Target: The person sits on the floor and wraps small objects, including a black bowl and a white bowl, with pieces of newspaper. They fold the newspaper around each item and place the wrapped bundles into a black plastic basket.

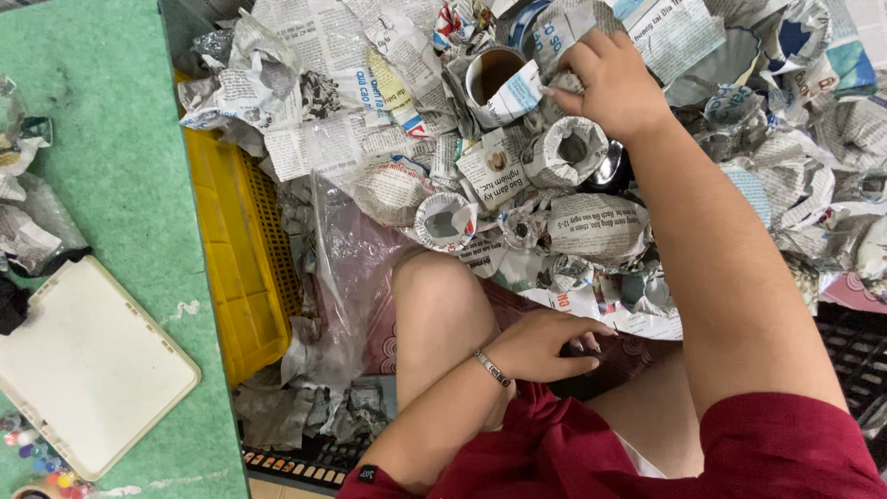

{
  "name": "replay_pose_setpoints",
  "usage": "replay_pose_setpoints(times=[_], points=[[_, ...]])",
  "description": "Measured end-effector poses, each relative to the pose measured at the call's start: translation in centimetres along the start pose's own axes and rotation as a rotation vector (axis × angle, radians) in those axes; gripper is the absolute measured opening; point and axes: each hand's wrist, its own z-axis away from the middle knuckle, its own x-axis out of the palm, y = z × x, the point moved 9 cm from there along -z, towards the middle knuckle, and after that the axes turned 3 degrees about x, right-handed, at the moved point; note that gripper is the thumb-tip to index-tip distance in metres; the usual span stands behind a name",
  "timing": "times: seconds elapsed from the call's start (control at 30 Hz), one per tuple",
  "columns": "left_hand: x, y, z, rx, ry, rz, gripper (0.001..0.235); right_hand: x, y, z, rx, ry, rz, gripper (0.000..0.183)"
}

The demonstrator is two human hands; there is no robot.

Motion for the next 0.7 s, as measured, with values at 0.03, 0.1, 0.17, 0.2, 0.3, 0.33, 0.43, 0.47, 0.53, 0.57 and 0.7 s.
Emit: replay_pose_setpoints(times=[0.03,0.1,0.17,0.2,0.3,0.33,0.43,0.47,0.53,0.57,0.7], points=[[-0.1,-0.1,-0.1,-0.006,-0.003,0.002,0.047,-0.2,0.2,-0.1,0.013,-0.02,-0.023,0.041],[-0.1,-0.2,-0.1,-0.019,-0.014,0.013,0.048,-1.4,-0.1,-0.3,0.007,-0.023,-0.031,0.043],[0.2,-0.4,-0.1,-0.039,-0.031,0.036,0.05,-3.3,-1.0,-0.5,-0.029,0.005,-0.005,0.044],[0.4,-0.4,0.1,-0.039,-0.036,0.027,0.05,-4.9,-1.4,-0.4,-0.008,0.079,-0.078,0.043],[0.5,-0.4,-0.1,-0.05,-0.055,-0.004,0.051,-10.4,-3.6,0.0,-0.007,0.286,-0.125,0.043],[0.5,-0.4,-0.1,-0.065,-0.064,-0.013,0.051,-11.7,-5.4,0.3,-0.047,0.34,-0.027,0.045],[0.4,0.0,-0.3,-0.052,-0.058,-0.02,0.052,-11.0,-11.7,0.6,-0.152,0.205,-0.021,0.042],[0.4,0.2,-0.3,-0.039,-0.051,-0.018,0.052,-9.2,-13.6,0.5,-0.137,0.08,-0.004,0.032],[0.4,0.2,-0.2,-0.048,-0.041,0.015,0.05,-5.9,-17.3,0.8,-0.119,-0.078,0.008,0.027],[0.3,0.2,-0.1,-0.052,-0.037,0.027,0.05,-4.7,-18.7,0.8,-0.115,-0.107,0.003,0.031],[-0.1,0.4,0.3,-0.03,0.007,0.102,0.049,0.7,-18.8,0.6,0.117,-0.367,0.095,0.027]])
